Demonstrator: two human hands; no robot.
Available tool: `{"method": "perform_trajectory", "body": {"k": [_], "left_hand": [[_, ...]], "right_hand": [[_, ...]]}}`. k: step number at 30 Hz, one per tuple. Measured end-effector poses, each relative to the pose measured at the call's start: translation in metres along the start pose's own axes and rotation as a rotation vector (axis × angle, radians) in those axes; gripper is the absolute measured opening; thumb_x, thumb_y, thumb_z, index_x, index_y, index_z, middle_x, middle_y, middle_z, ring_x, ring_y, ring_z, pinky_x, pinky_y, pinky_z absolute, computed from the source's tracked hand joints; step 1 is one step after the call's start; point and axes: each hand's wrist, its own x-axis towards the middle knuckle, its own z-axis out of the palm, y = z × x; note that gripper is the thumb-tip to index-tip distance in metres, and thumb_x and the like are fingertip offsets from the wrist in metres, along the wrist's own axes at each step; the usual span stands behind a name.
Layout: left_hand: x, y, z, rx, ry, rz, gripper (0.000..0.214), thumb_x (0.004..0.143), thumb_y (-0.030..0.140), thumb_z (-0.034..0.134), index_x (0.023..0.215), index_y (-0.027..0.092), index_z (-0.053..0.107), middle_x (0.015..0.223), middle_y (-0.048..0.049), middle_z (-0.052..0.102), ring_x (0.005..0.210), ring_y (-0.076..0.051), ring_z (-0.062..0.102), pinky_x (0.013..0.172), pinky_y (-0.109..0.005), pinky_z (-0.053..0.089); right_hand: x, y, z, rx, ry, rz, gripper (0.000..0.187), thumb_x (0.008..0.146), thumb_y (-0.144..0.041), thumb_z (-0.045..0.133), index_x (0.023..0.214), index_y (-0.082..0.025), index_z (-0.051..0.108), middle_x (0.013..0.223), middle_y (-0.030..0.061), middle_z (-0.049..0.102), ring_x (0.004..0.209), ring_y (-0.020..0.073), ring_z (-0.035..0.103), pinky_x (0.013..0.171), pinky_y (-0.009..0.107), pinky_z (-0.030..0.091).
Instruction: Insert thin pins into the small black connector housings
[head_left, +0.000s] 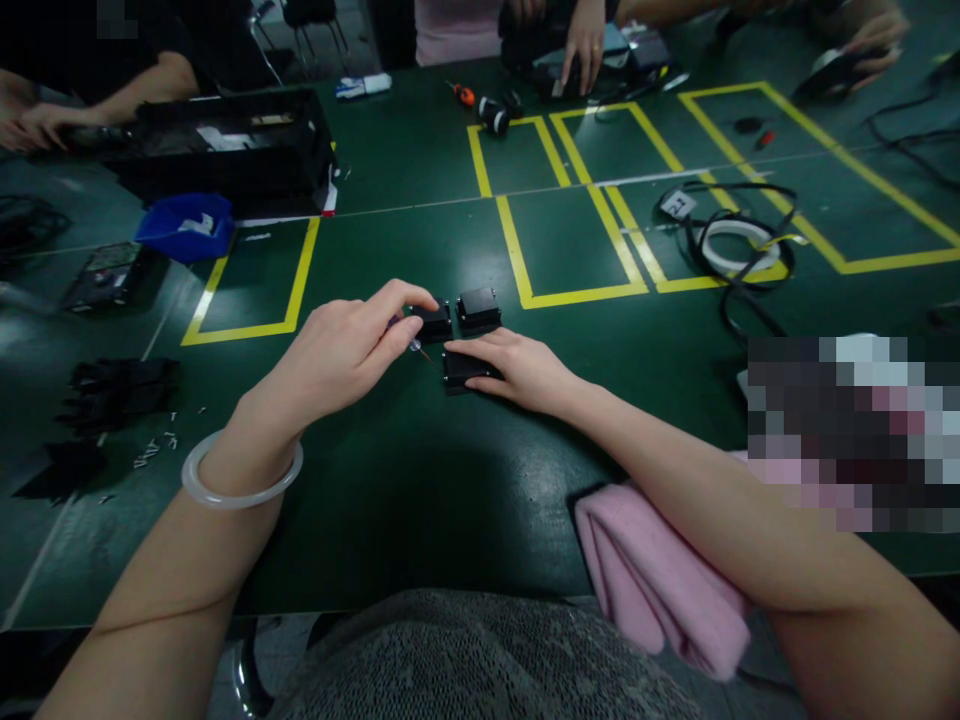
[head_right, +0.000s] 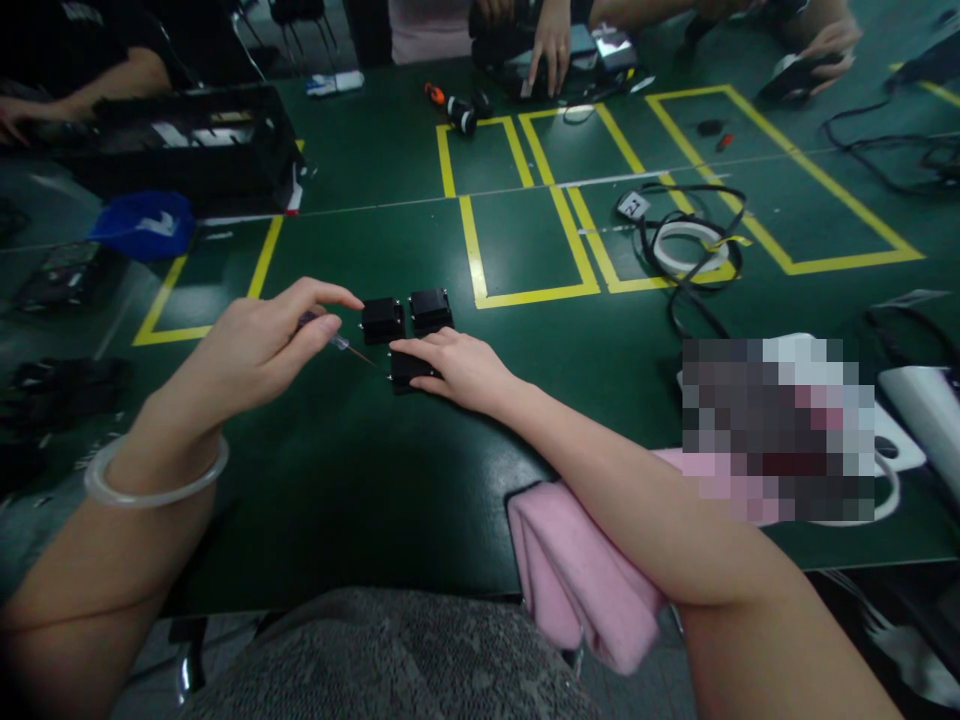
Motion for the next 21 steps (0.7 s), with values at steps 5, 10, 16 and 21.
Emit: {"method": "perform_trajectory", "body": {"k": [5,10,16,21], "left_hand": [[0.0004,0.0003,-0.0006,0.007,-0.004,-0.017,0.041,0.106,0.036,0.041,0.131,0.016,0.067,0.086,-0.0032,0.072,0.069,-0.017,0.064,0.065,-0.029,0.041],[-0.0003,-0.004,0.004,0.029,0.044,0.033,0.04,0.105,0.035,0.038,0.125,0.017,0.067,0.09,-0.0034,0.071,0.072,-0.017,0.062,0.069,-0.03,0.044],[0.0007,-0.0061,0.0076,0.016,0.078,0.022,0.036,0.105,0.036,0.04,0.117,0.017,0.068,0.081,-0.0013,0.068,0.062,-0.014,0.056,0.062,-0.026,0.039],[0.0007,-0.005,0.0067,0.011,0.069,0.025,0.034,0.104,0.039,0.041,0.111,0.018,0.068,0.078,-0.0005,0.068,0.061,-0.014,0.056,0.061,-0.026,0.036]], "right_hand": [[-0.0002,-0.0012,-0.0012,-0.008,-0.017,0.006,0.057,0.103,-0.029,0.068,0.159,-0.025,0.057,0.141,0.0122,0.075,0.129,0.0325,0.067,0.106,0.049,0.057],[0.0,-0.0011,-0.0005,-0.009,-0.013,0.005,0.056,0.103,-0.029,0.068,0.158,-0.025,0.057,0.141,0.0126,0.075,0.128,0.0326,0.068,0.107,0.05,0.057],[0.0003,0.0005,0.0007,-0.005,-0.013,-0.003,0.056,0.103,-0.03,0.068,0.158,-0.025,0.058,0.142,0.0128,0.074,0.128,0.0331,0.068,0.106,0.05,0.057],[-0.0004,0.0009,0.0006,0.002,0.001,0.002,0.056,0.103,-0.03,0.069,0.157,-0.027,0.059,0.14,0.0111,0.075,0.127,0.0316,0.068,0.106,0.048,0.057]]}}
